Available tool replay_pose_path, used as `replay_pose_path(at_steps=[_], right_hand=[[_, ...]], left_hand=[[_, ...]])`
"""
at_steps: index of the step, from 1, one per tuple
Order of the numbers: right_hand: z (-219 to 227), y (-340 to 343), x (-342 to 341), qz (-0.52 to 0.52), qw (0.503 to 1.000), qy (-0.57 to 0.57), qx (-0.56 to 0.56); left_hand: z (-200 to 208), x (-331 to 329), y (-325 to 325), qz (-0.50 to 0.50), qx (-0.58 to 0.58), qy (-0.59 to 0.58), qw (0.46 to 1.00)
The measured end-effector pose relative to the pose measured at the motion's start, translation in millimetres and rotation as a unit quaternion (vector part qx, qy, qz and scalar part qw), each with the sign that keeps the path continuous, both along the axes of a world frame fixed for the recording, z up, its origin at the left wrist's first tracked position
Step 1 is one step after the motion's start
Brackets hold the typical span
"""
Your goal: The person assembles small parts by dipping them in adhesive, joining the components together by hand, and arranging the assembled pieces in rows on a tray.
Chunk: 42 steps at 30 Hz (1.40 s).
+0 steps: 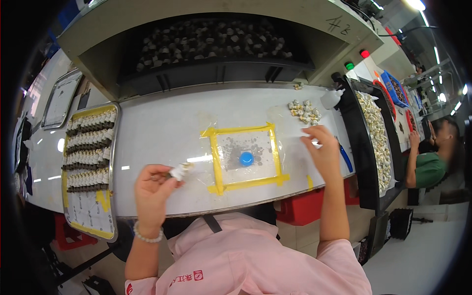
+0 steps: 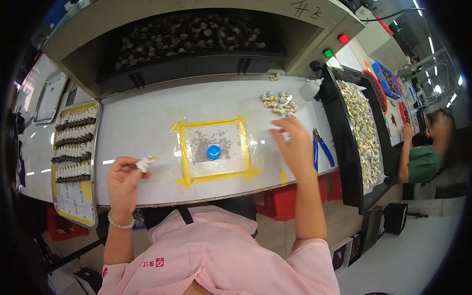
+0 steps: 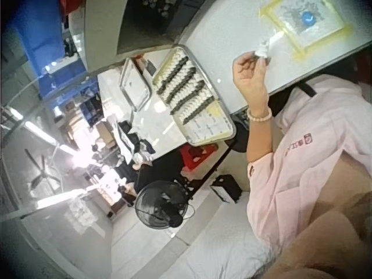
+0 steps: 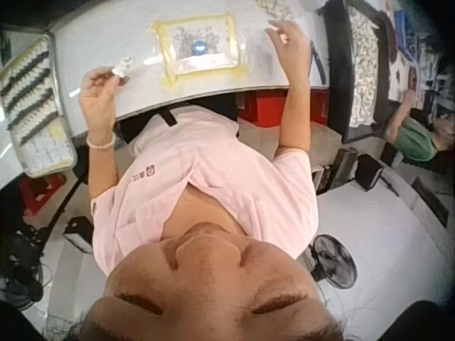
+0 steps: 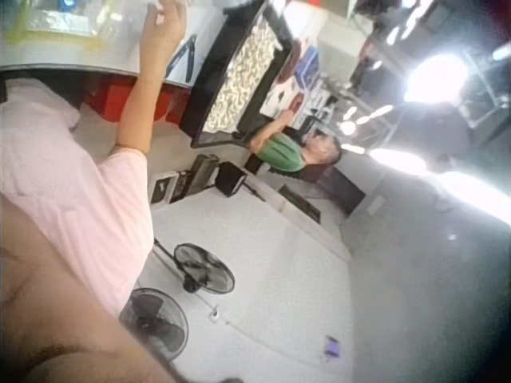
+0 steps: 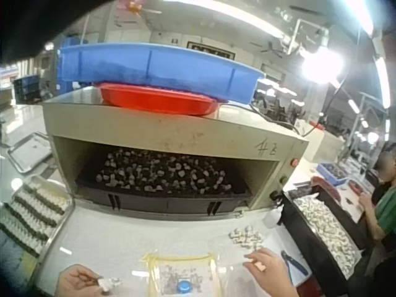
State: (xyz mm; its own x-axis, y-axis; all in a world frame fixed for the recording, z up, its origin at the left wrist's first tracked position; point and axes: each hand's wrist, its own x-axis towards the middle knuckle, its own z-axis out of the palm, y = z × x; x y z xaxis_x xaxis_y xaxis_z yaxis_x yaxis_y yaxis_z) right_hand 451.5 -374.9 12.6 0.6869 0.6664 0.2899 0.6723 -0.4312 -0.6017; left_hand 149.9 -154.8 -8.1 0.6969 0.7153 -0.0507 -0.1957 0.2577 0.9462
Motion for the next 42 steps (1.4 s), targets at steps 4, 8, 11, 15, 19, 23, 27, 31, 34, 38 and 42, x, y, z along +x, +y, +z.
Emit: replay_pose_path(at_steps=[4,8,11,15,19,23,27,31,34,38,42], right_hand=[[-21,-29,45,-0.112,0.985,-0.093,-0.090],[-32,-30,50,-0.093,0.984,-0.079,-0.126],[-32,-27,47,-0.037,0.983,-0.114,-0.140],[-32,-8,28,-0.003,0.985,-0.130,-0.111],[-32,1,12,0.038,0.980,-0.163,-0.110],[-32,3,2,0.036,0.981,-0.154,-0.109],[-32,0,-4,0.012,0.985,-0.140,-0.102],[-32,0,-9,0.012,0.993,-0.079,-0.087],[-41,-5,-4,0.020,0.991,-0.105,-0.079],[-46,-7,-4,0.007,0.995,-0.078,-0.066],[-47,-5,-5,0.009,0.996,-0.070,-0.060]], left_hand=[[16,-66,48,0.196,0.129,0.061,0.970],[13,-147,102,0.344,0.313,0.199,0.863],[22,-194,131,0.420,0.370,0.310,0.769],[21,-243,152,0.437,0.377,0.389,0.719],[4,-245,174,0.398,0.375,0.411,0.729],[-15,-251,194,0.378,0.429,0.426,0.701],[-15,-242,194,0.361,0.420,0.455,0.697],[-17,-250,189,0.330,0.523,0.463,0.635],[-6,-250,178,0.290,0.495,0.482,0.662],[7,-235,172,0.259,0.434,0.493,0.708],[5,-240,186,0.238,0.423,0.463,0.742]])
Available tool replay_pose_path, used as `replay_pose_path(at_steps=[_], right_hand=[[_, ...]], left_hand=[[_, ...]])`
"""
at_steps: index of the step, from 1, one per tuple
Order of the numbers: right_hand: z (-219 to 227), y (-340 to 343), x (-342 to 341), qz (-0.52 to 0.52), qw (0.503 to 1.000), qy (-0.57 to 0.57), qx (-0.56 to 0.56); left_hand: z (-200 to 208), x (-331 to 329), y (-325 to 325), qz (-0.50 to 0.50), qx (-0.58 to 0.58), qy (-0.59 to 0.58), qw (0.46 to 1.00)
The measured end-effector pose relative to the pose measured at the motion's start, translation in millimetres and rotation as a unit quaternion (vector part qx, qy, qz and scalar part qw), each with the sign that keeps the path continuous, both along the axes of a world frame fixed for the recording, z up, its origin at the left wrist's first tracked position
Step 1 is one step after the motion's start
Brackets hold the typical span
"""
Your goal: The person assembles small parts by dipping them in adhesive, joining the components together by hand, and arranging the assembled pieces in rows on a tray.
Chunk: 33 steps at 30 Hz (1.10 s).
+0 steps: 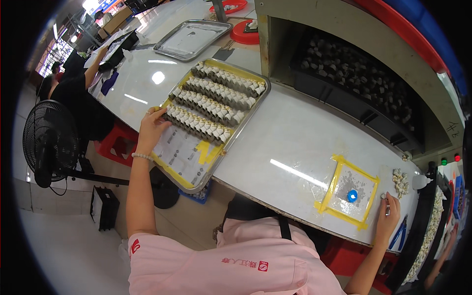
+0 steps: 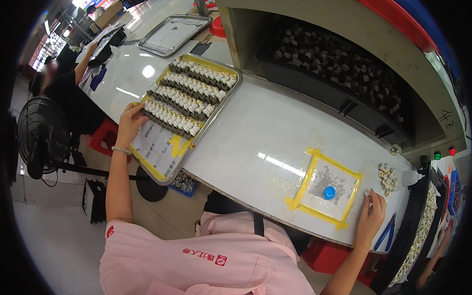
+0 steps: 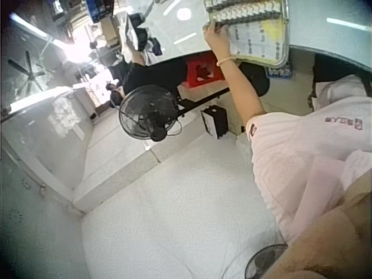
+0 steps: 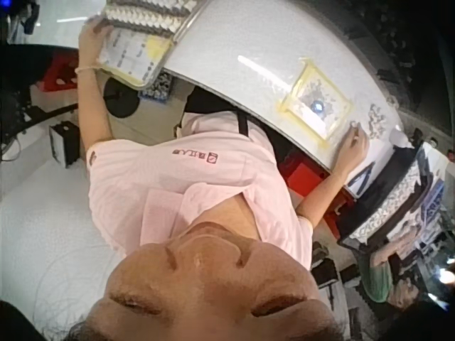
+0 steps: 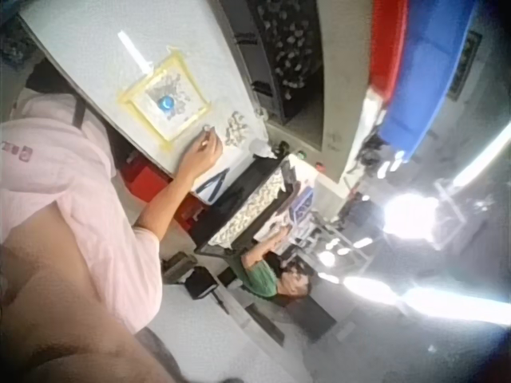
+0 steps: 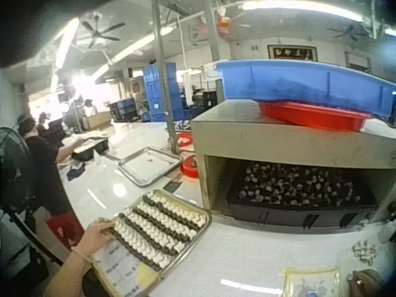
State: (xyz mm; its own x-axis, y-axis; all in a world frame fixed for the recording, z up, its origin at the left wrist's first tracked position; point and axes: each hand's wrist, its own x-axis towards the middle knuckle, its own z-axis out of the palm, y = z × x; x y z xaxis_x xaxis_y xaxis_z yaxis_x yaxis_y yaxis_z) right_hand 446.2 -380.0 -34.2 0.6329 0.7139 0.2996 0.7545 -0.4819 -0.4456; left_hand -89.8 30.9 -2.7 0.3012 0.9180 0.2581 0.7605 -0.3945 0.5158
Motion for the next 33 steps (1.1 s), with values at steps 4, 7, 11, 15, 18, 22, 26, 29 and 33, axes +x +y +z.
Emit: replay_pose_path(at_steps=[4,7,11,15,18,22,26,29,33], right_hand=[[0,-4,1,0.012,1.000,-0.001,0.004],[-3,-7,2,0.012,1.000,-0.006,0.002],[-7,0,0,-0.004,1.000,0.006,-0.013],[5,-5,3,0.006,1.000,-0.018,-0.008],[0,0,6,0.018,0.999,-0.027,-0.014],[-3,0,6,0.028,0.999,-0.038,-0.003],[-4,-1,3,0.034,0.998,-0.047,-0.013],[0,1,-2,0.012,1.000,-0.019,-0.016],[6,3,-4,0.014,1.000,-0.025,-0.004]], left_hand=[[-1,6,6,-0.015,0.004,-0.006,1.000],[-1,3,9,-0.023,-0.003,0.013,1.000],[-4,6,-2,0.013,0.010,0.088,0.996],[26,44,-32,-0.072,0.147,0.186,0.969],[21,60,-30,-0.144,0.134,0.219,0.956],[4,67,-10,-0.183,0.126,0.271,0.937],[-1,63,-6,-0.195,0.118,0.252,0.940],[-2,63,-7,-0.182,0.096,0.252,0.946],[6,70,-7,-0.182,0.084,0.255,0.946]])
